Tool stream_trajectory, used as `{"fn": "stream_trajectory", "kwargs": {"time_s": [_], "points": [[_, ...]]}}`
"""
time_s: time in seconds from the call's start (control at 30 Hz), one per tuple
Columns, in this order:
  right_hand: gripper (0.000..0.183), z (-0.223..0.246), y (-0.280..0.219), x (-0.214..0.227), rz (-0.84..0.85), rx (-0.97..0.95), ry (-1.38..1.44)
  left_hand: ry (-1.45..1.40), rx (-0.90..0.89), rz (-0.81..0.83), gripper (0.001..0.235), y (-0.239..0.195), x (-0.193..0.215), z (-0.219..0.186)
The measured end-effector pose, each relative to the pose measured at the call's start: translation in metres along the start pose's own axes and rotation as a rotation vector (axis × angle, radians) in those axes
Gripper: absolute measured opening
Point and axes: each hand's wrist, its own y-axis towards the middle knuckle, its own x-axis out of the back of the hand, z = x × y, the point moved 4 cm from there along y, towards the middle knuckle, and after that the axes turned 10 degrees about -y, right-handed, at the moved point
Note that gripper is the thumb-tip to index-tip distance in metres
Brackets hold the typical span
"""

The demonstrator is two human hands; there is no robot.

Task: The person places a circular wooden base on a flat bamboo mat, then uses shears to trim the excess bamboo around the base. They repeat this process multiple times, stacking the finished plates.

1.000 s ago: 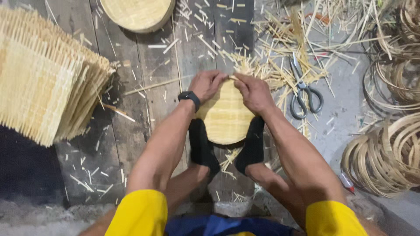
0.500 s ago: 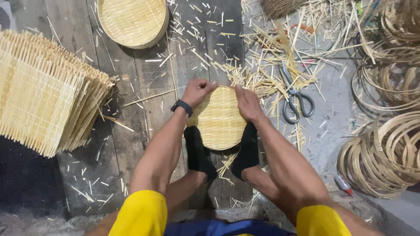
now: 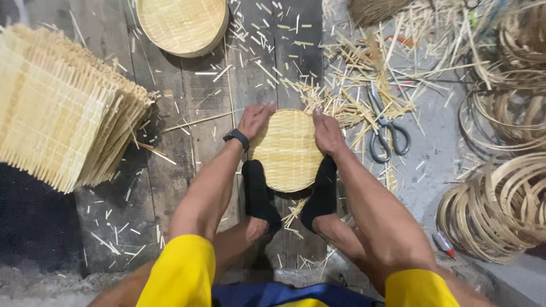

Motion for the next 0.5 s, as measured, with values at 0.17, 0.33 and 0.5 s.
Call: {"fn": "stream_trajectory", "kwargs": {"time_s": [0.17,0.33,0.5], "points": [[0.036,0.029,-0.046,0.152,-0.102,0.356,-0.518,0.198,-0.076,0.136,0.048,-0.033,-0.009,-0.076],[0.055,-0.013,-0.136,0.262,0.106,0.016,-0.835,0.597,-0.699,-0.03,0.036,-0.087,-0.029,-0.147],[0.03,-0.088,-0.135,0.202,0.001,-0.053,-0.458,0.97,-0.716,0.254,0.028,-0.168,-0.07,-0.098]]}}
